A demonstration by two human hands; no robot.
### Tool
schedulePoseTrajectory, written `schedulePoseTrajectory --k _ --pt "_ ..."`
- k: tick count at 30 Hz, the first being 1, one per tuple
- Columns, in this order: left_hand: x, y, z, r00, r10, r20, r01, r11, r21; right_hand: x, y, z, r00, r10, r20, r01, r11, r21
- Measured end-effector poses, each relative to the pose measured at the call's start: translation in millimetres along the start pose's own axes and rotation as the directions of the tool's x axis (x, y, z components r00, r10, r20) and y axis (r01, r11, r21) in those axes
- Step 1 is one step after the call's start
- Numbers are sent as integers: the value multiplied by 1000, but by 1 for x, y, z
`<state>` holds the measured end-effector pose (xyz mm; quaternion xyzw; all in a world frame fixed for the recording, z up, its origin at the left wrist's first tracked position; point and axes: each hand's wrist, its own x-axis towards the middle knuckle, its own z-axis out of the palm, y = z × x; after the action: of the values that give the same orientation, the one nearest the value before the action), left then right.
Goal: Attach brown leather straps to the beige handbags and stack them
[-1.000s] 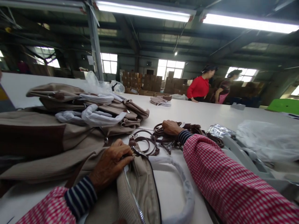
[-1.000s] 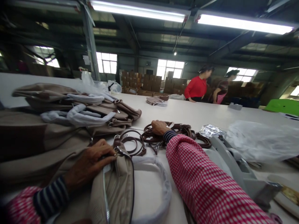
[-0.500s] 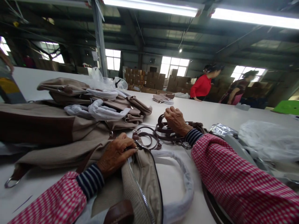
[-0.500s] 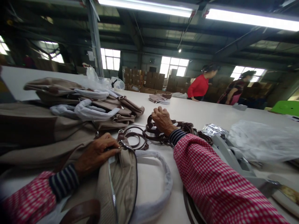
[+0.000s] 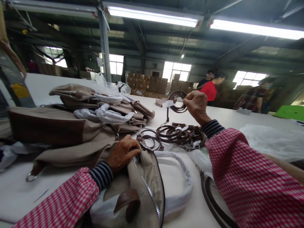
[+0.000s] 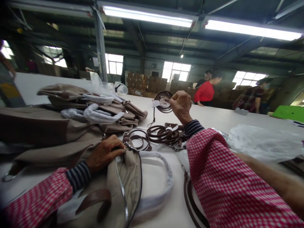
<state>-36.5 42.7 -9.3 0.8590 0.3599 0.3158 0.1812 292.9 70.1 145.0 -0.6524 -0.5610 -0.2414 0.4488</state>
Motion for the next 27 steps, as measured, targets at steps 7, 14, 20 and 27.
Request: schedulePoseTrajectory --k 7,14,20,27 --pt "-1 0 -1 1000 14 4 -14 1000 18 -60 -7 -5 736 -9 677 -104 987 126" --pt "0 1 -2 1000 -4 -16 4 1000 30 -123 -16 38 623 -19 782 10 1000 16" --pt "0 1 -2 1000 -11 -29 12 1000 17 -116 -24 -4 701 -152 697 99 988 117" --pt "0 0 -2 1000 -9 -27 11 999 43 -162 -7 -63 447 -367 815 234 928 290"
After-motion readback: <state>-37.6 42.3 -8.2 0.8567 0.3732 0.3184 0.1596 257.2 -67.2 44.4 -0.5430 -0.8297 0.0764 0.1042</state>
